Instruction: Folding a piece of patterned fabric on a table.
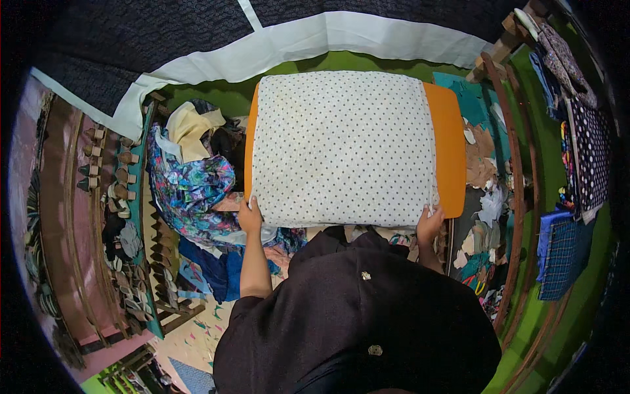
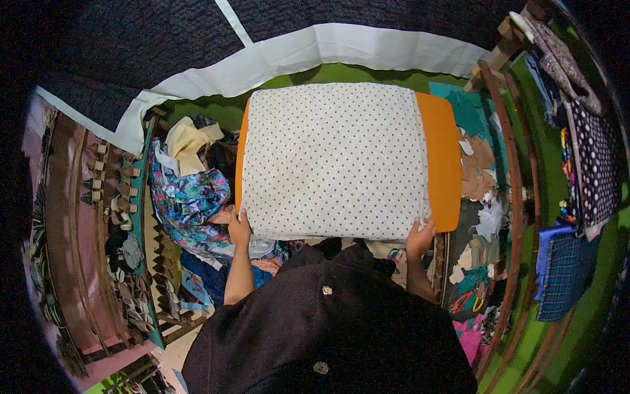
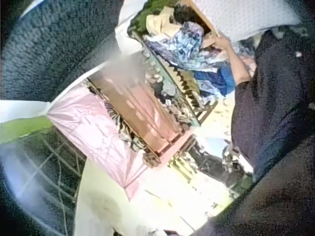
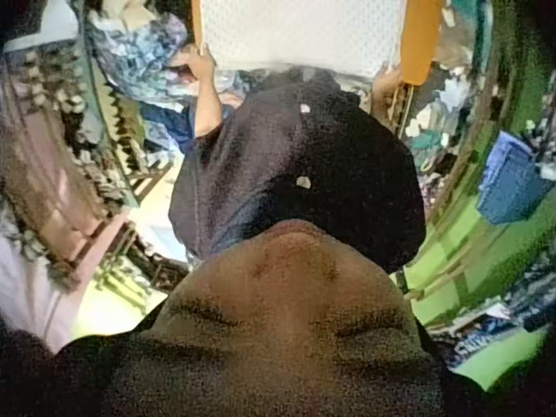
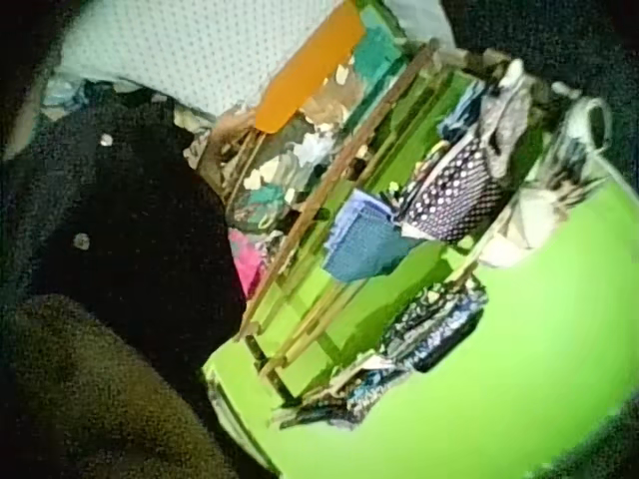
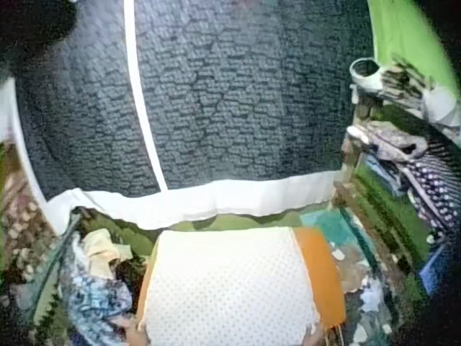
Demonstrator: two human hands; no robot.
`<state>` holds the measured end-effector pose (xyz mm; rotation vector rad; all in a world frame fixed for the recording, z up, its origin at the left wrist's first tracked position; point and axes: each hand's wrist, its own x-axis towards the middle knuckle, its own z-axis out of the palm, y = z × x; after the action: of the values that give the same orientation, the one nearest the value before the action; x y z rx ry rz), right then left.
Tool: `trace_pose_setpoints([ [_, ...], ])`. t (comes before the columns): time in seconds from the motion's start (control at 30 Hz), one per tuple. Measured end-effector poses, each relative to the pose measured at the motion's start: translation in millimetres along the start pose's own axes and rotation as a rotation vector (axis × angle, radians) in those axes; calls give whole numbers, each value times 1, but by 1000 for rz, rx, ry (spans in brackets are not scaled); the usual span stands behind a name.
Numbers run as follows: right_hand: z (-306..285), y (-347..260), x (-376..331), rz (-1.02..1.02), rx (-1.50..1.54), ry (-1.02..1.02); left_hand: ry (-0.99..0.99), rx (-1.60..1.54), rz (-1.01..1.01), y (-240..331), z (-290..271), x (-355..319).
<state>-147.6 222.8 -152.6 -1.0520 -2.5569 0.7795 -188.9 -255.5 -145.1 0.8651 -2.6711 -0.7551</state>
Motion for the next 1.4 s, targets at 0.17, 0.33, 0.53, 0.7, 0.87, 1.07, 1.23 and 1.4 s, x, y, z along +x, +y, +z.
trace_pose_setpoints([
  [0.17, 11, -33, 24, 96, -169, 76, 65, 144, 54, 6, 1, 12],
  [0.33, 24, -80, 59, 106, -127, 24, 22, 112, 84, 57, 11, 45],
  [0.53, 51, -108, 99, 66, -158, -120, -84, 229, 155, 70, 31, 85],
  [0.7, 62, -91, 104, 94, -222, -202, -221, -289, -14, 58, 20, 103],
  [0.87, 48, -117, 102, 80, -219, -166, 19, -148, 30, 43, 31, 105],
  [1.07, 25, -126, 111, 252, -218, -365, -120, 143, -64, 107, 34, 91],
  [1.23, 50, -71, 116, -155, -50, -227, -412, -276, -91, 101, 37, 95],
  [1.4, 24, -81, 123, -12, 491, -419, -683, -526, -444, 108, 2, 104],
])
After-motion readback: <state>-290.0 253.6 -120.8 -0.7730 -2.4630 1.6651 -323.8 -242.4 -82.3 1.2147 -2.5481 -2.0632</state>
